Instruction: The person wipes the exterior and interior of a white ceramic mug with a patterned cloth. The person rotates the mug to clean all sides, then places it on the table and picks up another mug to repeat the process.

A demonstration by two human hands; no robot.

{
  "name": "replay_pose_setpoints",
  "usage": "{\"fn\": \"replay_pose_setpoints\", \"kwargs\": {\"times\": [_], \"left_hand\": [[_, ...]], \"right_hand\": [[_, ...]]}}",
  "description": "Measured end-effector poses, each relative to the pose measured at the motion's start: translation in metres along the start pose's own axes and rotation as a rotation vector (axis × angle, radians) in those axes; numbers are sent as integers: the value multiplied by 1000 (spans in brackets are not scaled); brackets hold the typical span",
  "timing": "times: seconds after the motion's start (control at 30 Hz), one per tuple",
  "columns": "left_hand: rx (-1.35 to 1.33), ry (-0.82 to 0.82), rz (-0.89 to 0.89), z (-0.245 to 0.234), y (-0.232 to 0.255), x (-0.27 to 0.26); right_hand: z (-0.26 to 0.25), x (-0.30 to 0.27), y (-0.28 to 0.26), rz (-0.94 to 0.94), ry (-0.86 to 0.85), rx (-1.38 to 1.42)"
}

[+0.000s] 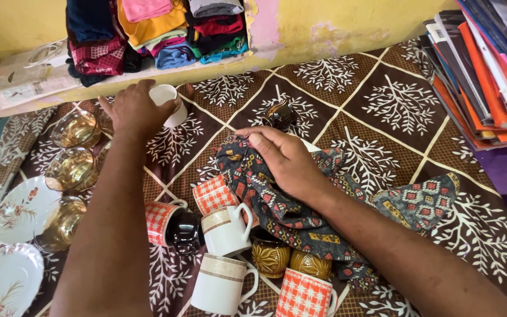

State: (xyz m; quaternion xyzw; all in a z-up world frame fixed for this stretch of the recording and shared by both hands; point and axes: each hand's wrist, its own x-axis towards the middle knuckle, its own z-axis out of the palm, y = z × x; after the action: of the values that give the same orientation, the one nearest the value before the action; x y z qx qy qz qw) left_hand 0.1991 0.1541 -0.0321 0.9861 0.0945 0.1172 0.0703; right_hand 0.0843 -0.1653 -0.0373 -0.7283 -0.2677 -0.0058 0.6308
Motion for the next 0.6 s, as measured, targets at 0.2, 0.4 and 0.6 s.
{"fn": "replay_pose_setpoints", "kwargs": {"times": [0.2, 0.4, 0.6], "left_hand": [[-47, -115, 57, -10, -13, 11], [33, -28, -23, -9, 11, 0], [-75, -167, 91, -14, -5, 12]], "right_hand": [[-1, 0, -1, -7, 1, -39], [0, 0, -3, 18, 2, -37], [0, 1, -1, -13, 6, -41]]}}
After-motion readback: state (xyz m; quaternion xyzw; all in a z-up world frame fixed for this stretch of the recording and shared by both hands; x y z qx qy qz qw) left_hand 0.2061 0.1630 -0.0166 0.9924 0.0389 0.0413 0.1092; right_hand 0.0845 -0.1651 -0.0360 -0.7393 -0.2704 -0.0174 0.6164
